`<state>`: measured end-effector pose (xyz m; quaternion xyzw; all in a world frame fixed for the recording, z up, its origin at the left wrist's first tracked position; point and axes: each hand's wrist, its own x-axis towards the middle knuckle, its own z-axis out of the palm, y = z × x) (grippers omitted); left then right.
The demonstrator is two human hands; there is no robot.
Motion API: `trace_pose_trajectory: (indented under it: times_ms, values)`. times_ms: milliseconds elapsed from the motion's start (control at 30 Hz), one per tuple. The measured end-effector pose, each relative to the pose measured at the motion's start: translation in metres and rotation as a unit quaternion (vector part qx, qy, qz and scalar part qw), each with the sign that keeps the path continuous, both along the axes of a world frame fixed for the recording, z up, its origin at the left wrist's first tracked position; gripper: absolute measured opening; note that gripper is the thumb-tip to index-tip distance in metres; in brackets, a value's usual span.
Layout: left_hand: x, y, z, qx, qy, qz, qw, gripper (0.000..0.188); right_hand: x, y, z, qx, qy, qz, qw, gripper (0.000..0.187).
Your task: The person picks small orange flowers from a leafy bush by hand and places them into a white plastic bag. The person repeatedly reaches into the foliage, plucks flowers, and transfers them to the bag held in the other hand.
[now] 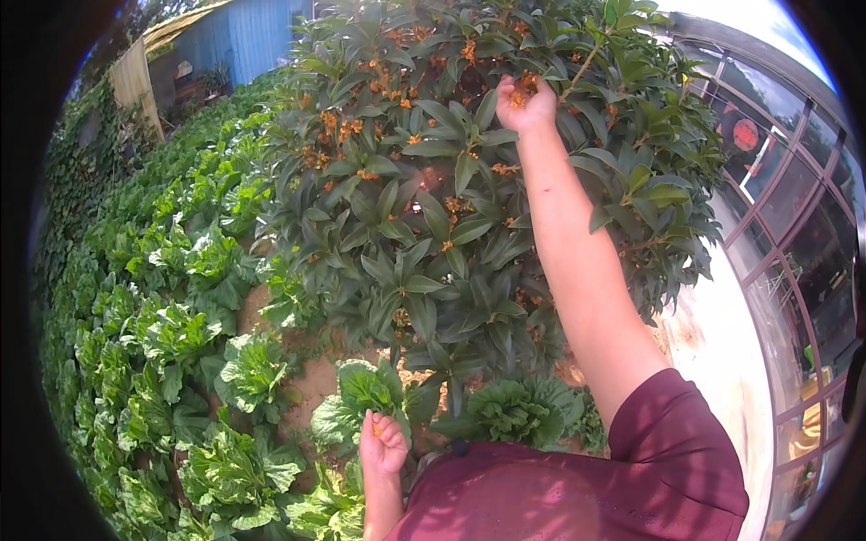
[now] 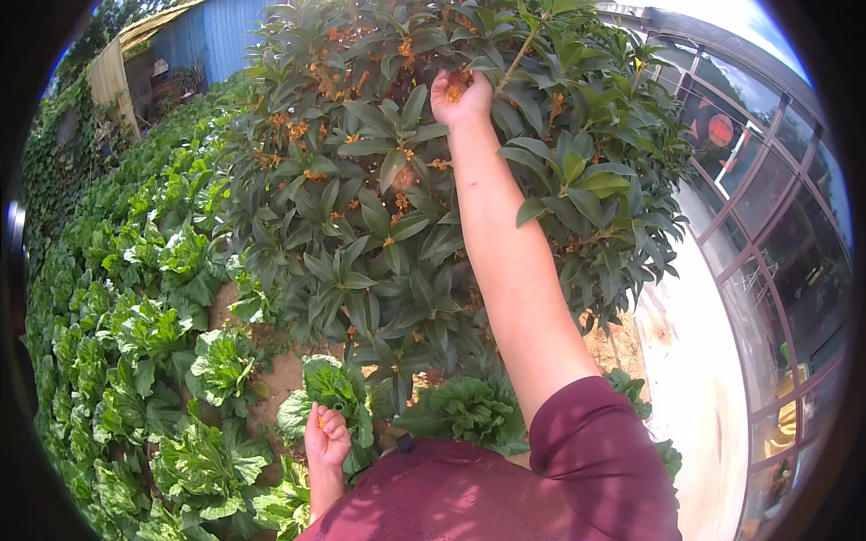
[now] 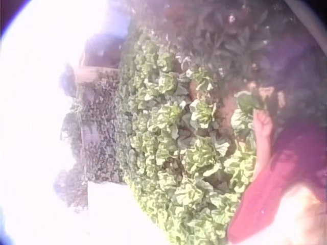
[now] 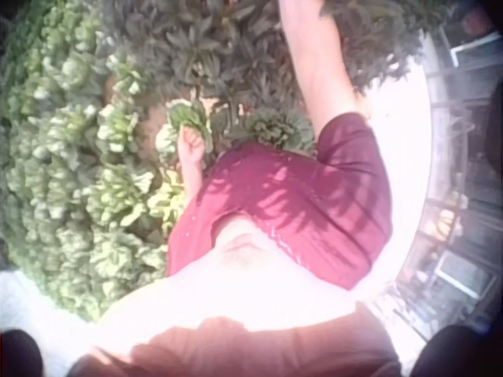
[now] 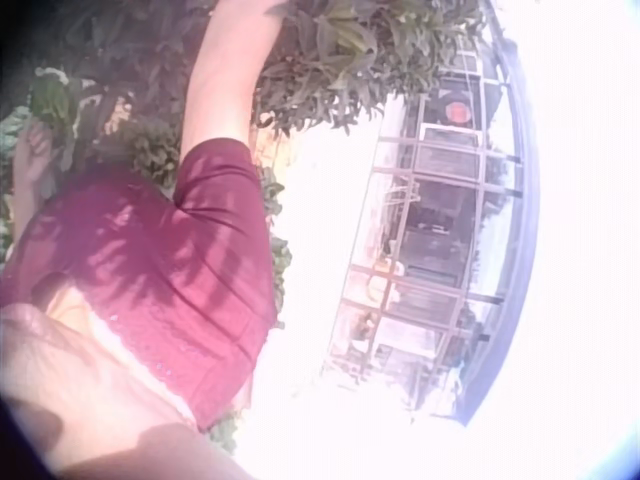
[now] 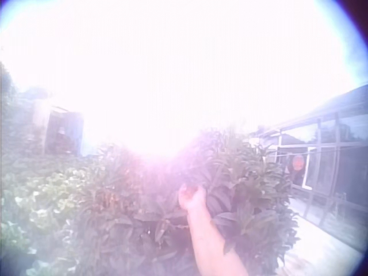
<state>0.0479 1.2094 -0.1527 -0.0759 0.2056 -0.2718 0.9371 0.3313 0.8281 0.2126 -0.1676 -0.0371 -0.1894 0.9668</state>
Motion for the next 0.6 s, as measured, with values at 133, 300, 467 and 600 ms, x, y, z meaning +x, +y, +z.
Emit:
trace_pose_trajectory:
  times_ms: [133, 300, 467, 600]
  values:
    - [0.000, 0.000, -0.002, -0.005, -0.004, -0.001, 1.000, 0.029, 0.023, -0.021, 0.010, -0.027, 0.047, 0.022, 0.998, 0.019]
    - [-0.002, 0.000, -0.002, 0.000, 0.004, 0.002, 1.000, 0.029, 0.022, -0.021, -0.001, -0.073, 0.095, 0.035, 0.992, 0.020]
    - [0.003, -0.007, 0.003, 0.013, 0.008, -0.014, 1.000, 0.029, -0.027, 0.023, -0.001, -0.132, 0.094, 0.076, 0.984, 0.015]
    - [0.005, -0.014, 0.005, 0.017, 0.005, -0.032, 0.999, 0.028, -0.084, 0.084, -0.012, -0.061, -0.010, 0.294, 0.954, 0.014]
